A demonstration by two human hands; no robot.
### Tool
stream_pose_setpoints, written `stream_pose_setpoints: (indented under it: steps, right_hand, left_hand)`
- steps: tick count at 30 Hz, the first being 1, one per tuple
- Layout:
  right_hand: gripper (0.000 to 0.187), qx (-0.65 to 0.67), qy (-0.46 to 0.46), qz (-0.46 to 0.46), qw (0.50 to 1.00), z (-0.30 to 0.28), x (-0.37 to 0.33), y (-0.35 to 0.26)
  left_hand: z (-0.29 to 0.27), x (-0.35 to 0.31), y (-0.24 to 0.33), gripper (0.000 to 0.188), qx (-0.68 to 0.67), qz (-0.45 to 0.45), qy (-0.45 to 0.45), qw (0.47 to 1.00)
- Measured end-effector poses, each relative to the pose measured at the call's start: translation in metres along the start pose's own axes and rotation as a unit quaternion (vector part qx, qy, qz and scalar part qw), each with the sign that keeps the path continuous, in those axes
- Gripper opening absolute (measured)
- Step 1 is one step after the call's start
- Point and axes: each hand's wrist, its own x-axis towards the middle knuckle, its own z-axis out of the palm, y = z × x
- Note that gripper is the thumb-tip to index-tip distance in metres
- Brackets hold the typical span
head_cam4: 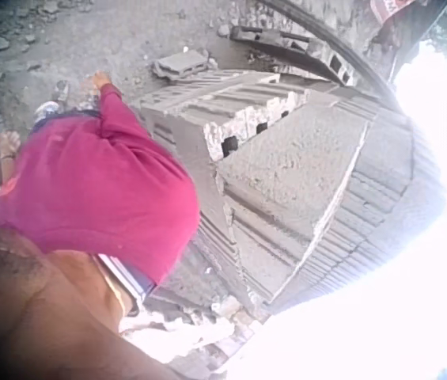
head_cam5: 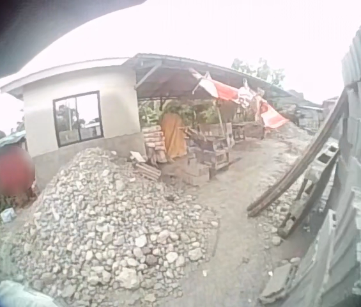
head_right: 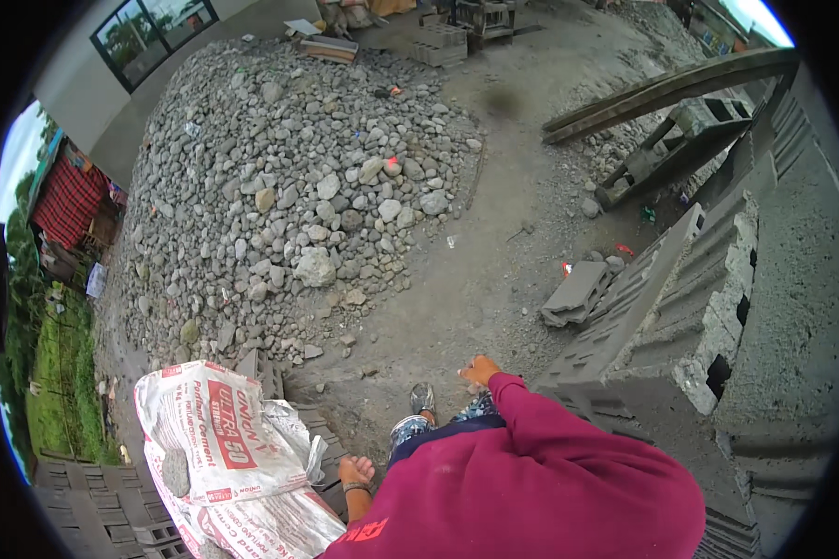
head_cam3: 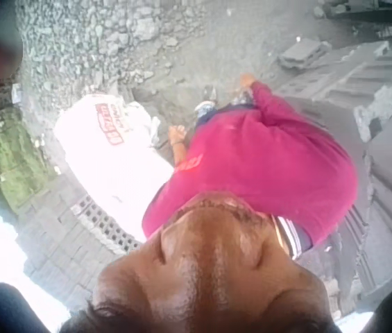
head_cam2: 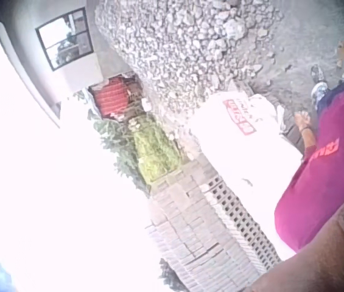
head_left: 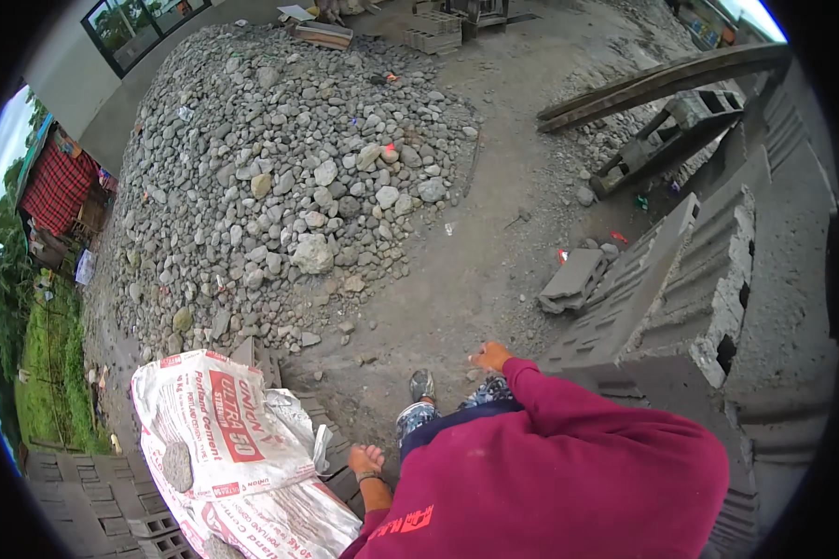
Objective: The person carries cinder blocks from one area and stacks them on top of an existing row of blocks in another area.
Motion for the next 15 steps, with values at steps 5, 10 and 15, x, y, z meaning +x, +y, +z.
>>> stream_pose_setpoints:
  steps: [5, 10, 15]
  right_hand:
    - [0.032, 0.262, 0.218, 0.036, 0.940, -0.126, 0.068, -0.010]
    - [0.028, 0.286, 0.248, 0.171, 0.909, -0.206, 0.147, 0.047]
    - [0.040, 0.193, 0.219, 0.315, 0.903, -0.267, 0.206, 0.153]
  left_hand:
    - [0.244, -0.013, 0.157, 0.034, 0.177, 0.209, -0.170, 0.947]
    - [0.456, 0.003, 0.265, 0.025, 0.280, 0.309, -0.206, 0.885]
    - [0.616, 0.027, 0.256, 0.022, 0.373, 0.288, -0.199, 0.859]
